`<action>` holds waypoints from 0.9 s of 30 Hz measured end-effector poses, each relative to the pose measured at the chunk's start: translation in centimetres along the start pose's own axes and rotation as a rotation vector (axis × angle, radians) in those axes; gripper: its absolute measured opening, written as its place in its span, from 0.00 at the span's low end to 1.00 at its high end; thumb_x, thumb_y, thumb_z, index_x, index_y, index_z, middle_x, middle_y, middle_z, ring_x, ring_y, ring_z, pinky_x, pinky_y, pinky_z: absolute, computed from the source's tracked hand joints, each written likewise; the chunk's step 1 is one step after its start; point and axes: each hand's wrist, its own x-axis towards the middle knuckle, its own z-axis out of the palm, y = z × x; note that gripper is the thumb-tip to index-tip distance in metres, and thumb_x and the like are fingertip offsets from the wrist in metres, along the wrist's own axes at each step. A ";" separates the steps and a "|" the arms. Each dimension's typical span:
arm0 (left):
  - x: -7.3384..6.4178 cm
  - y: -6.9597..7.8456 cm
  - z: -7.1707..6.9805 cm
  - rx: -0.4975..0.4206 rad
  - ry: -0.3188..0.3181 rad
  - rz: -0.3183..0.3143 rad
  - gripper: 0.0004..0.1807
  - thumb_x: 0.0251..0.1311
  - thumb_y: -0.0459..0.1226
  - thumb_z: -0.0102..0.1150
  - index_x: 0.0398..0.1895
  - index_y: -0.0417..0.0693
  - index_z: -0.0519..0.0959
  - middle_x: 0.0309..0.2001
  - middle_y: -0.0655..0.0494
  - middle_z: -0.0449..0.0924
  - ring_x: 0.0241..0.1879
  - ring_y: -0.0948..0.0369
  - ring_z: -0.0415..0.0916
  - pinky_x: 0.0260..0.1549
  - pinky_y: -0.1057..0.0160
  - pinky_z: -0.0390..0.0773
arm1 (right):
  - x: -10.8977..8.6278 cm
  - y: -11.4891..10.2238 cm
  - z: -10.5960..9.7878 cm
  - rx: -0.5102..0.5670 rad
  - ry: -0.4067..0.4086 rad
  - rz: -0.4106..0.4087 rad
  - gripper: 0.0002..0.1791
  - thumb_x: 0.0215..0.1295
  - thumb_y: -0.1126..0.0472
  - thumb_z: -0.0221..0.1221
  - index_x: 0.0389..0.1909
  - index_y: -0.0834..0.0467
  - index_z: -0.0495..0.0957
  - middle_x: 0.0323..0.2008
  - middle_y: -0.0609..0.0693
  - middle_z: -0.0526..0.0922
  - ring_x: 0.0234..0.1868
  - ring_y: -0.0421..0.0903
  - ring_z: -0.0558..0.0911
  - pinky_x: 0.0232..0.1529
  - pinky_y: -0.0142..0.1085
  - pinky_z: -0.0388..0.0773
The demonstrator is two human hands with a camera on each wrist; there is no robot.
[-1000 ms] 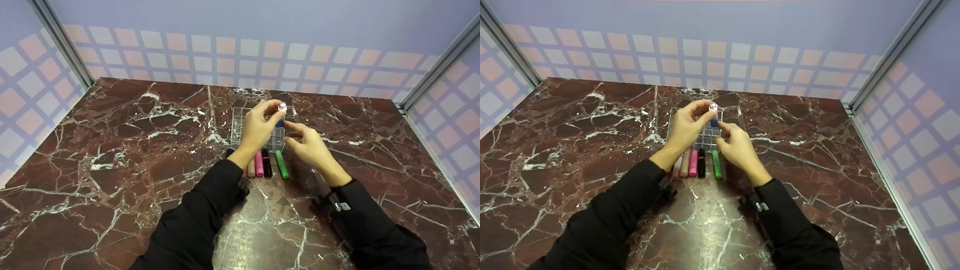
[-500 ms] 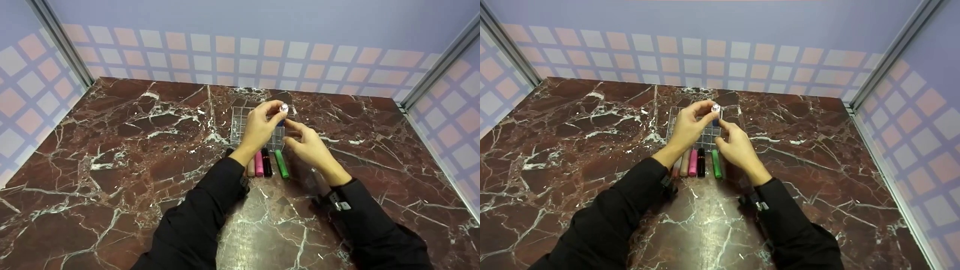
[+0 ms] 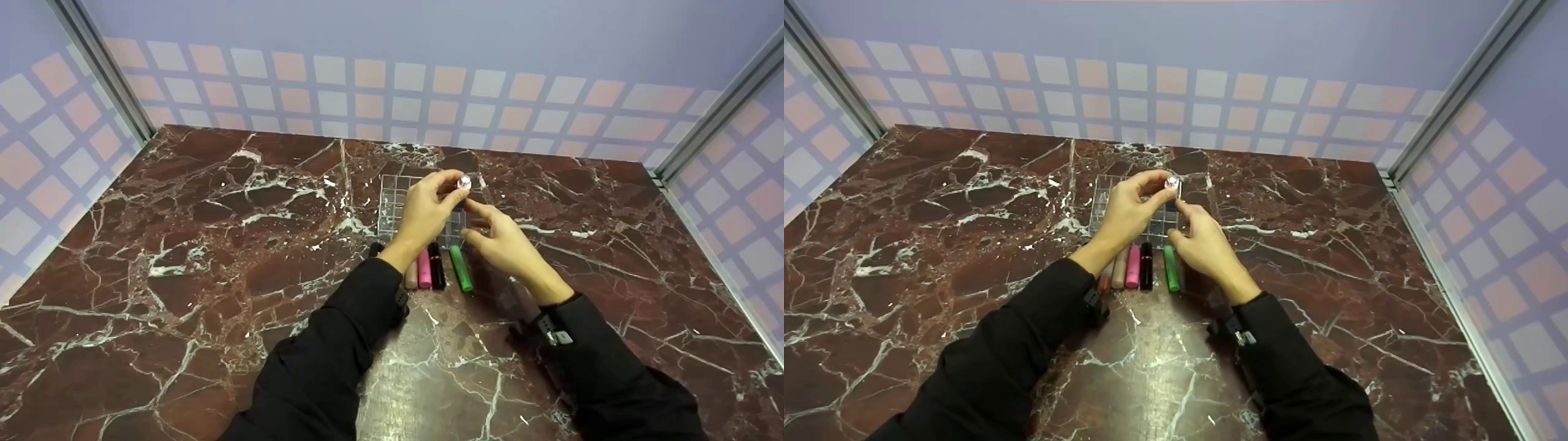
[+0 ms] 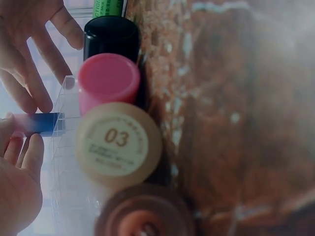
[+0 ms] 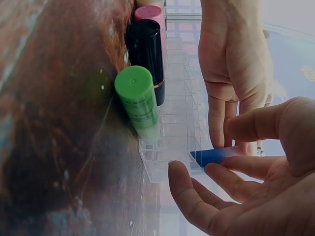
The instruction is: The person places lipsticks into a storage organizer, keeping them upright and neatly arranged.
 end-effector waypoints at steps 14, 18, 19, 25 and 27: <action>0.0 -0.5 0.2 0.055 0.010 -0.036 0.16 0.67 0.33 0.67 0.55 0.37 0.83 0.51 0.47 0.87 0.49 0.59 0.83 0.50 0.72 0.81 | 0.1 0.4 0.4 -0.011 -0.020 -0.073 0.37 0.70 0.72 0.58 0.77 0.72 0.55 0.73 0.71 0.60 0.70 0.69 0.68 0.71 0.58 0.68; 0.0 -0.4 0.2 0.055 0.004 -0.053 0.16 0.67 0.32 0.67 0.56 0.37 0.83 0.51 0.47 0.87 0.49 0.59 0.84 0.49 0.72 0.81 | 0.1 0.3 0.4 -0.025 -0.033 -0.053 0.38 0.71 0.71 0.59 0.77 0.72 0.53 0.74 0.71 0.59 0.71 0.68 0.66 0.72 0.58 0.66; -0.1 -0.4 0.2 0.056 0.003 -0.054 0.16 0.67 0.32 0.67 0.56 0.37 0.83 0.51 0.47 0.87 0.49 0.59 0.84 0.49 0.72 0.81 | 0.1 0.3 0.4 -0.026 -0.037 -0.049 0.38 0.71 0.70 0.59 0.77 0.72 0.53 0.74 0.71 0.59 0.72 0.67 0.66 0.73 0.58 0.66; 0.0 -0.4 0.2 0.084 0.006 -0.050 0.16 0.67 0.32 0.67 0.56 0.37 0.83 0.51 0.47 0.87 0.49 0.59 0.84 0.50 0.73 0.81 | 0.1 0.3 0.4 -0.038 -0.042 -0.047 0.39 0.71 0.70 0.59 0.78 0.71 0.52 0.74 0.71 0.58 0.72 0.67 0.64 0.73 0.58 0.64; 0.0 -0.4 0.3 0.094 0.008 -0.050 0.17 0.67 0.32 0.67 0.57 0.37 0.83 0.51 0.47 0.87 0.49 0.59 0.85 0.49 0.73 0.81 | 0.1 0.3 0.4 -0.035 -0.043 -0.042 0.39 0.71 0.69 0.59 0.78 0.71 0.52 0.74 0.70 0.58 0.72 0.67 0.64 0.73 0.58 0.64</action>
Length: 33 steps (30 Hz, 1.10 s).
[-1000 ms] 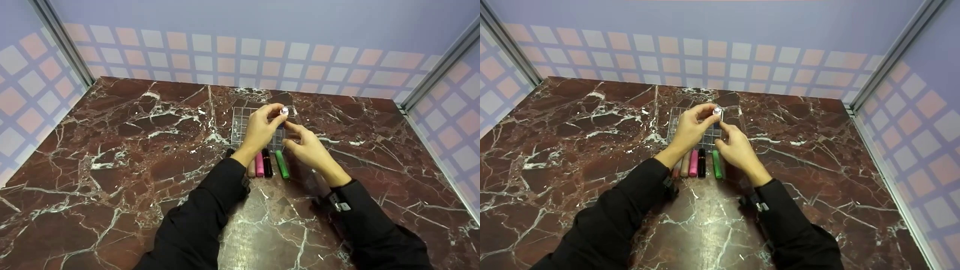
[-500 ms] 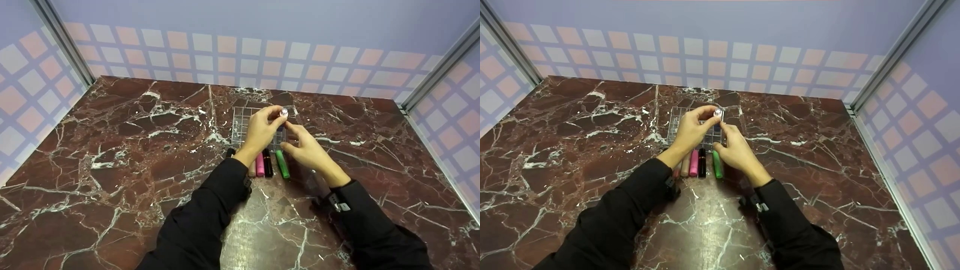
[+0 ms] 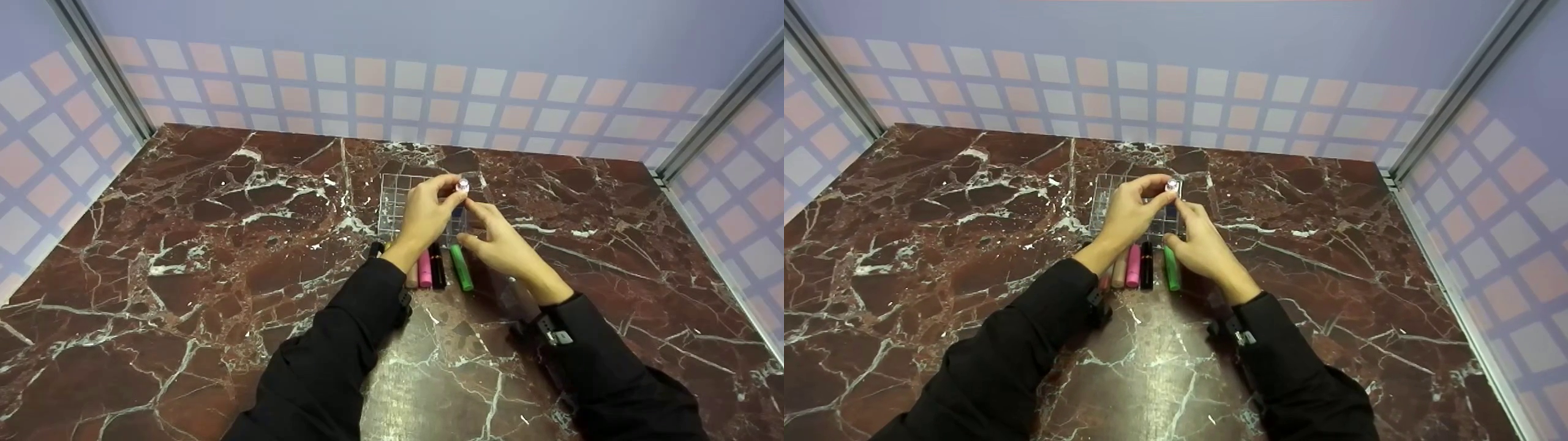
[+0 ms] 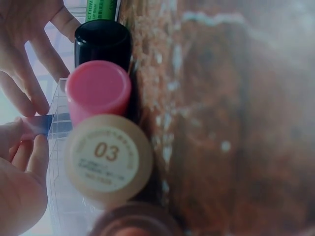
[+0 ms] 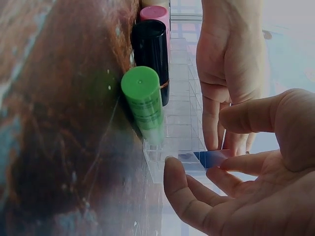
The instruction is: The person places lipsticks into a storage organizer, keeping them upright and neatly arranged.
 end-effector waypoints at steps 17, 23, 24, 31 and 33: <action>-0.1 -0.1 0.0 0.041 -0.004 -0.024 0.16 0.66 0.32 0.68 0.55 0.37 0.83 0.52 0.45 0.87 0.49 0.58 0.86 0.50 0.73 0.81 | -0.1 0.1 0.1 0.036 -0.019 0.028 0.39 0.72 0.70 0.57 0.79 0.70 0.50 0.74 0.70 0.56 0.70 0.71 0.68 0.68 0.55 0.73; -0.1 0.1 0.0 0.041 -0.003 -0.039 0.16 0.66 0.32 0.68 0.55 0.36 0.83 0.52 0.44 0.87 0.48 0.57 0.86 0.48 0.74 0.82 | 0.0 -0.1 0.1 0.033 -0.023 0.024 0.39 0.72 0.70 0.58 0.79 0.70 0.51 0.74 0.70 0.57 0.69 0.71 0.67 0.68 0.56 0.72; -0.1 0.2 0.0 0.039 -0.002 -0.040 0.16 0.66 0.32 0.68 0.55 0.36 0.83 0.51 0.44 0.87 0.48 0.56 0.86 0.47 0.74 0.82 | 0.0 -0.1 0.1 0.032 -0.023 0.022 0.39 0.72 0.70 0.58 0.79 0.69 0.51 0.74 0.70 0.57 0.69 0.72 0.67 0.68 0.57 0.72; -0.1 0.2 0.0 0.017 0.003 -0.053 0.16 0.66 0.31 0.68 0.55 0.34 0.83 0.51 0.44 0.87 0.47 0.56 0.87 0.46 0.73 0.83 | -0.2 -0.1 0.0 0.035 -0.026 0.033 0.40 0.73 0.68 0.59 0.80 0.68 0.51 0.75 0.68 0.57 0.70 0.71 0.66 0.68 0.57 0.72; -0.1 0.2 0.0 0.016 0.005 -0.050 0.16 0.66 0.31 0.68 0.55 0.34 0.83 0.51 0.44 0.87 0.47 0.56 0.87 0.46 0.73 0.83 | -0.2 -0.1 -0.1 0.036 -0.027 0.040 0.40 0.73 0.67 0.59 0.80 0.67 0.51 0.75 0.68 0.57 0.71 0.70 0.66 0.68 0.57 0.72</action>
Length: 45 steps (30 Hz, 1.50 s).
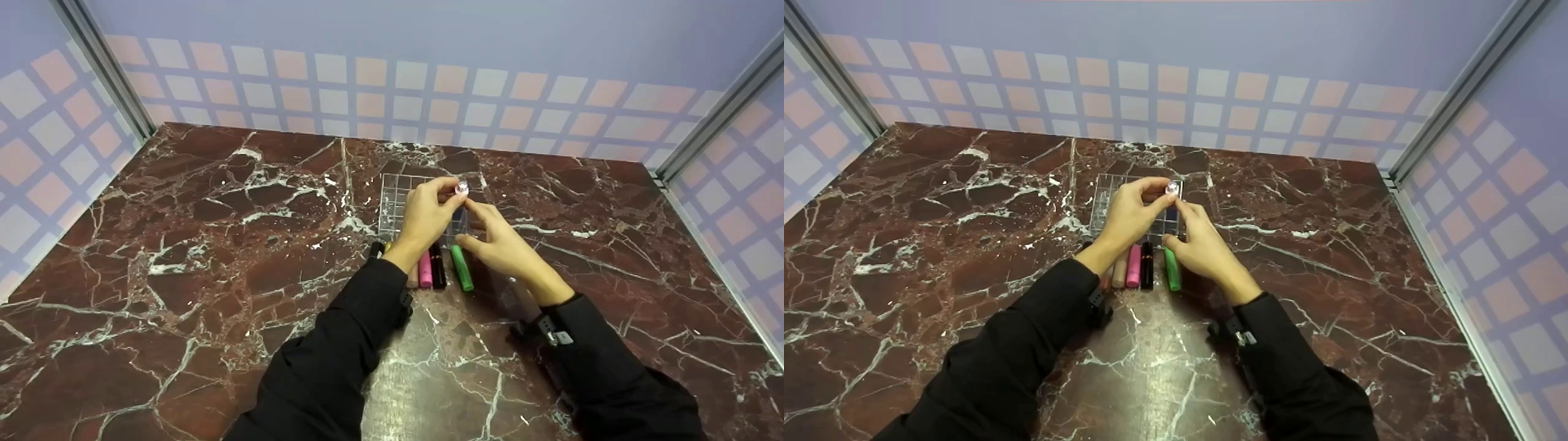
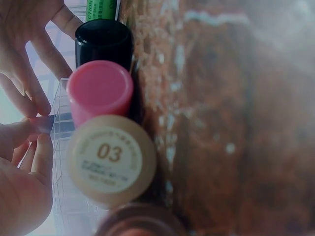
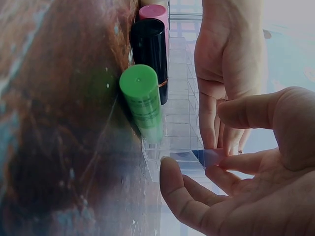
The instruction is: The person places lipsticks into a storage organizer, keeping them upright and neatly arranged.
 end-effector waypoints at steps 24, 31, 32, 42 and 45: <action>-0.4 0.1 -0.4 0.041 -0.009 -0.002 0.15 0.69 0.29 0.63 0.57 0.36 0.83 0.51 0.46 0.88 0.48 0.58 0.86 0.48 0.72 0.82 | -0.1 0.1 -0.1 0.005 0.009 -0.005 0.39 0.73 0.69 0.58 0.79 0.70 0.51 0.75 0.69 0.57 0.70 0.72 0.66 0.69 0.59 0.71; -0.6 1.1 -0.9 0.036 -0.026 -0.039 0.17 0.68 0.30 0.65 0.59 0.39 0.82 0.52 0.47 0.87 0.49 0.59 0.84 0.47 0.73 0.82 | -0.5 -0.5 -0.7 -0.065 0.042 -0.016 0.36 0.73 0.66 0.60 0.76 0.71 0.56 0.72 0.70 0.62 0.66 0.72 0.71 0.68 0.60 0.72; -0.6 1.3 -1.1 0.041 -0.028 -0.050 0.17 0.68 0.30 0.65 0.59 0.39 0.82 0.52 0.48 0.86 0.48 0.59 0.84 0.46 0.72 0.82 | -0.6 -0.6 -0.8 -0.082 0.051 -0.010 0.36 0.73 0.65 0.61 0.76 0.71 0.58 0.71 0.70 0.64 0.65 0.71 0.73 0.67 0.59 0.73; -1.7 1.9 -3.1 0.103 -0.150 -0.168 0.16 0.69 0.34 0.65 0.58 0.41 0.82 0.54 0.50 0.86 0.50 0.59 0.82 0.54 0.65 0.81 | -1.2 -1.3 -1.1 -0.185 0.039 0.024 0.25 0.74 0.62 0.62 0.64 0.71 0.70 0.59 0.67 0.77 0.53 0.61 0.82 0.57 0.55 0.81; -2.2 2.0 -3.5 0.145 -0.201 -0.165 0.16 0.69 0.36 0.65 0.58 0.42 0.82 0.55 0.50 0.86 0.53 0.58 0.82 0.57 0.62 0.79 | -1.4 -1.4 -1.0 -0.247 0.025 0.014 0.20 0.74 0.61 0.62 0.58 0.70 0.73 0.50 0.64 0.82 0.46 0.58 0.83 0.52 0.53 0.83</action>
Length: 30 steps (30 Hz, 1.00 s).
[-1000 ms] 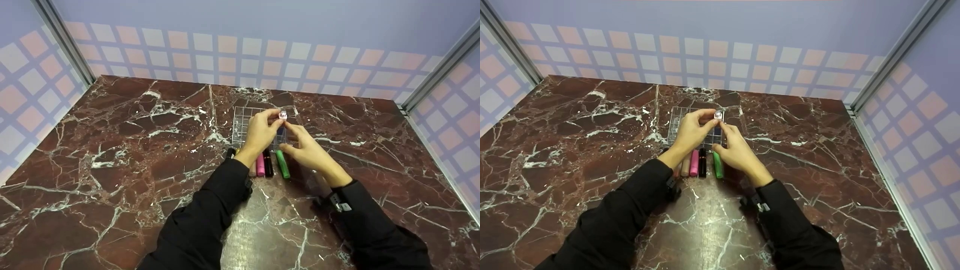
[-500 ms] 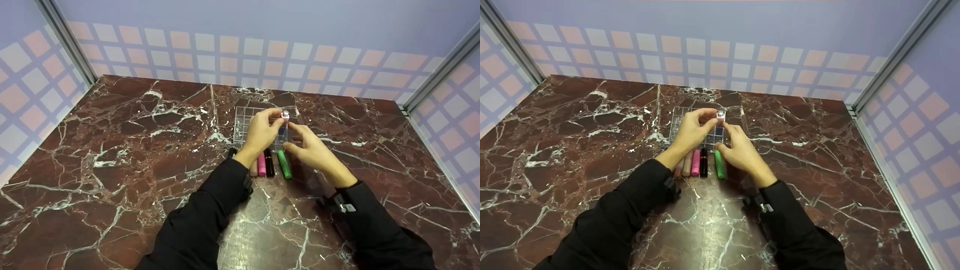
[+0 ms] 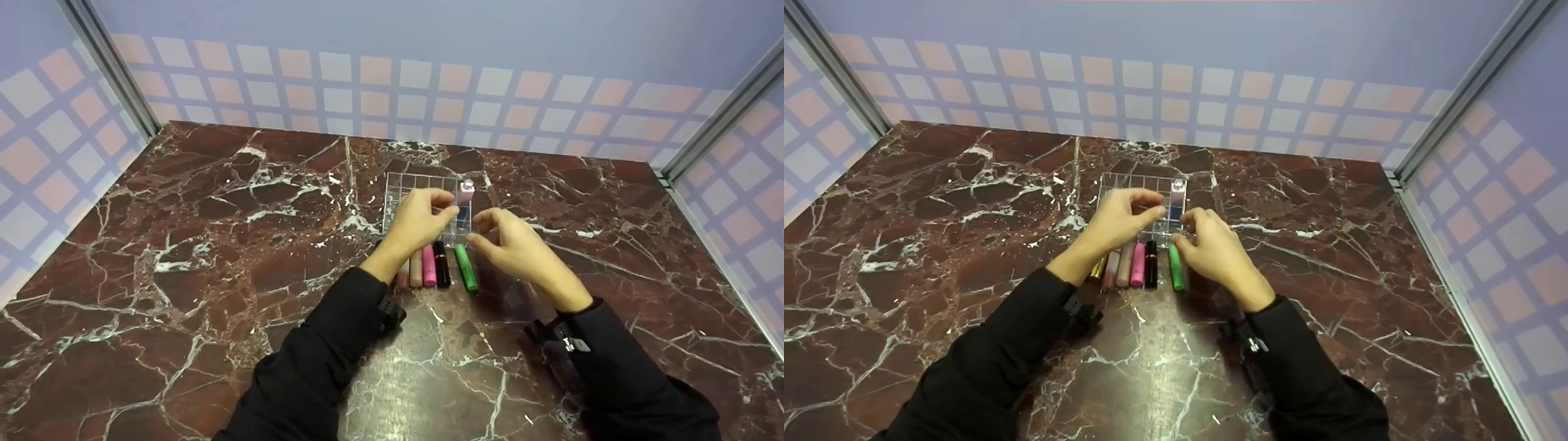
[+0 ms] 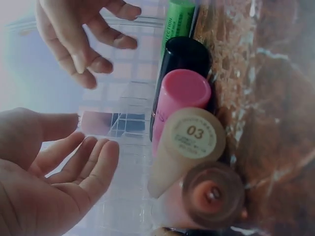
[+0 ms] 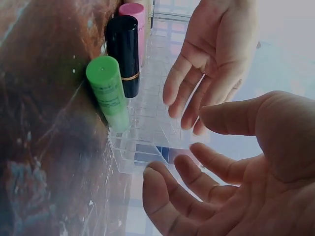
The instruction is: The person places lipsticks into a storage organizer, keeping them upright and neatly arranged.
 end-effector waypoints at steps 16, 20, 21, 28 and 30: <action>-1.3 0.5 0.1 0.205 -0.131 0.016 0.16 0.71 0.40 0.64 0.57 0.44 0.84 0.51 0.53 0.87 0.49 0.60 0.83 0.56 0.64 0.79 | -1.1 0.1 0.9 -0.276 -0.220 -0.010 0.21 0.71 0.44 0.65 0.22 0.53 0.79 0.15 0.42 0.77 0.14 0.38 0.73 0.18 0.33 0.69; -1.1 0.4 0.2 0.199 -0.134 -0.001 0.15 0.71 0.41 0.64 0.56 0.45 0.84 0.50 0.54 0.87 0.49 0.61 0.82 0.56 0.64 0.79 | -1.1 0.4 0.9 -0.280 -0.243 -0.023 0.23 0.70 0.44 0.65 0.18 0.53 0.79 0.12 0.41 0.75 0.13 0.38 0.72 0.18 0.33 0.68; -1.1 0.3 0.2 0.200 -0.135 -0.004 0.15 0.71 0.41 0.64 0.56 0.45 0.84 0.50 0.54 0.87 0.49 0.61 0.82 0.56 0.64 0.79 | -1.1 0.5 0.9 -0.283 -0.246 -0.025 0.23 0.70 0.44 0.65 0.18 0.53 0.80 0.12 0.41 0.75 0.13 0.38 0.72 0.18 0.33 0.69; -1.1 0.2 0.2 0.219 -0.169 -0.027 0.12 0.70 0.41 0.65 0.53 0.48 0.86 0.47 0.56 0.88 0.46 0.62 0.83 0.56 0.62 0.79 | -1.0 0.7 1.0 -0.298 -0.290 -0.012 0.28 0.70 0.42 0.64 0.13 0.51 0.73 0.10 0.40 0.72 0.12 0.37 0.71 0.17 0.32 0.67; -1.2 0.2 0.2 0.221 -0.177 -0.028 0.12 0.70 0.40 0.66 0.52 0.48 0.86 0.47 0.56 0.88 0.45 0.62 0.83 0.57 0.62 0.79 | -1.0 0.7 1.0 -0.308 -0.304 -0.009 0.29 0.70 0.40 0.64 0.12 0.49 0.70 0.09 0.39 0.70 0.12 0.37 0.70 0.17 0.32 0.66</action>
